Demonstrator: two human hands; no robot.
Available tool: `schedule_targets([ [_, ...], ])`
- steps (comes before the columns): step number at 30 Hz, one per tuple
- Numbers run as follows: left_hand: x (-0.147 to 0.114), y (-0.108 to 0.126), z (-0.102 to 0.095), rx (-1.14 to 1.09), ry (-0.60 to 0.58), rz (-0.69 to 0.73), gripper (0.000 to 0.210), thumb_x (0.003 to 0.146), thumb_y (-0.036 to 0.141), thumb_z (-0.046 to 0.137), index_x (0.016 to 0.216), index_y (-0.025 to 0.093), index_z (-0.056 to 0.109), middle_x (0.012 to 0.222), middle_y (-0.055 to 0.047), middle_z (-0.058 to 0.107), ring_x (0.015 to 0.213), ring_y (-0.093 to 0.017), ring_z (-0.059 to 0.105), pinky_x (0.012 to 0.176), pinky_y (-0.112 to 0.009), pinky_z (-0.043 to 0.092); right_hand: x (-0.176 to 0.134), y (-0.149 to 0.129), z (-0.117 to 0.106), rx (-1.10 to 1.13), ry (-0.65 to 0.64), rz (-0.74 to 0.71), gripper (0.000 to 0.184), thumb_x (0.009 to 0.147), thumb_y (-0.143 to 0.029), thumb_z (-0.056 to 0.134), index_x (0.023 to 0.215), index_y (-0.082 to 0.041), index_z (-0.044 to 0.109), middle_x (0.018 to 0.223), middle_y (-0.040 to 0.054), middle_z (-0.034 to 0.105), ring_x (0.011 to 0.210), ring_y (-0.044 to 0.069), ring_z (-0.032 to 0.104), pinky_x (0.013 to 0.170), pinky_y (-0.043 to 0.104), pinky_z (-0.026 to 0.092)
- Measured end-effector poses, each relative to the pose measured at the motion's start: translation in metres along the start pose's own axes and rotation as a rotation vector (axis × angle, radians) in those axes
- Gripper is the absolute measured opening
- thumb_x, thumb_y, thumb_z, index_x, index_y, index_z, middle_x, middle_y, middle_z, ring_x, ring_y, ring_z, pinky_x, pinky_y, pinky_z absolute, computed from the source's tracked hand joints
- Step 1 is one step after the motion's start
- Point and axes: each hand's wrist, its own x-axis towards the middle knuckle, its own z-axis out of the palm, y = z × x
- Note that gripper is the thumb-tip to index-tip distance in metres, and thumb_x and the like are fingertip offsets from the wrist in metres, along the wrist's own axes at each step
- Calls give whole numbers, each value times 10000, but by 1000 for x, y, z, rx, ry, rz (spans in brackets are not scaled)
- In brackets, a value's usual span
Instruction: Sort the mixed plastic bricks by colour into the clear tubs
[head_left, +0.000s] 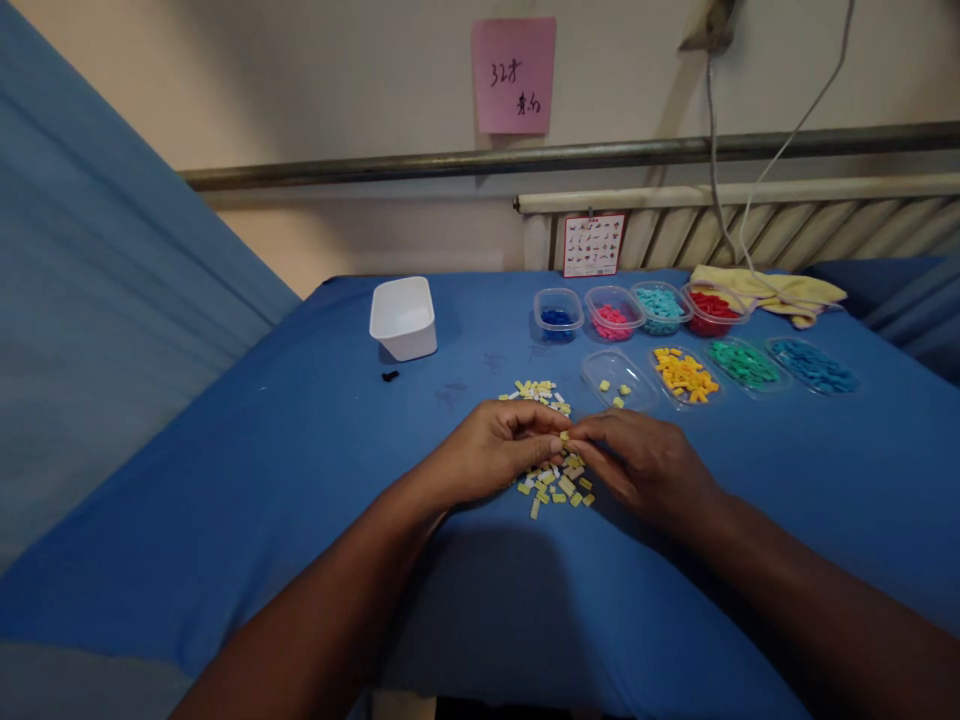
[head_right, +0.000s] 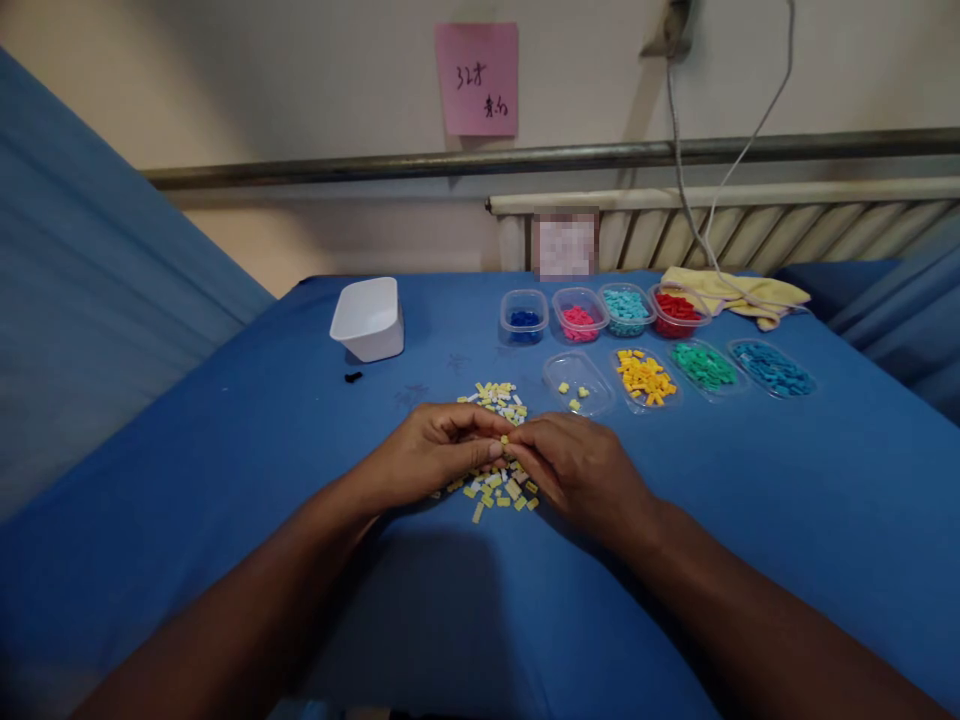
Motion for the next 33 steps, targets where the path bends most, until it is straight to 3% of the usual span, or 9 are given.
schedule_targets([
  [6,2,0,3,-16,54,-19,275,898,318,851,1111,149,817,934,-73,808,820,-138,732,794,-275,568,0,0,-2,17,-58,-31,145,1089,-305,665,1216,-242,698,1120,84,833,999,245,793,884,409,645],
  [14,5,-8,8,-36,87,-30,292,854,339,879,1055,133,831,869,-73,788,743,-128,688,730,-269,543,-4,4,5,-66,-58,-3,50,1063,-263,646,1058,-240,690,998,67,831,861,226,794,775,361,628],
  [19,9,-13,8,-22,114,-14,344,853,342,861,1118,135,789,888,-67,783,813,-156,728,812,-308,577,-2,5,2,-83,-55,8,64,1034,-241,634,1033,-231,697,955,58,824,831,224,789,761,354,613],
  [22,8,-7,-2,157,225,49,366,909,362,796,1206,150,773,928,-63,785,840,-171,724,816,-325,569,1,18,-11,-148,27,86,116,1057,-290,617,1069,-238,719,956,69,818,824,240,781,753,373,606],
  [26,4,7,-24,524,364,124,315,982,401,709,1186,174,790,1092,-86,799,944,-211,726,849,-357,561,-1,56,-30,-312,96,214,173,1063,-352,614,1092,-248,749,954,93,801,856,282,760,748,415,591],
  [30,1,13,-37,842,359,165,275,1023,376,645,1171,202,798,1142,-93,785,1036,-244,721,937,-403,550,-6,87,-32,-345,92,244,234,1060,-333,582,1157,-234,770,1033,113,808,902,305,753,783,456,607],
  [33,0,14,-41,958,327,166,289,1039,363,608,1184,202,799,1155,-103,774,1060,-256,712,958,-415,538,-8,92,-31,-333,134,256,251,1062,-303,569,1194,-230,770,1103,116,818,973,318,767,850,488,621],
])
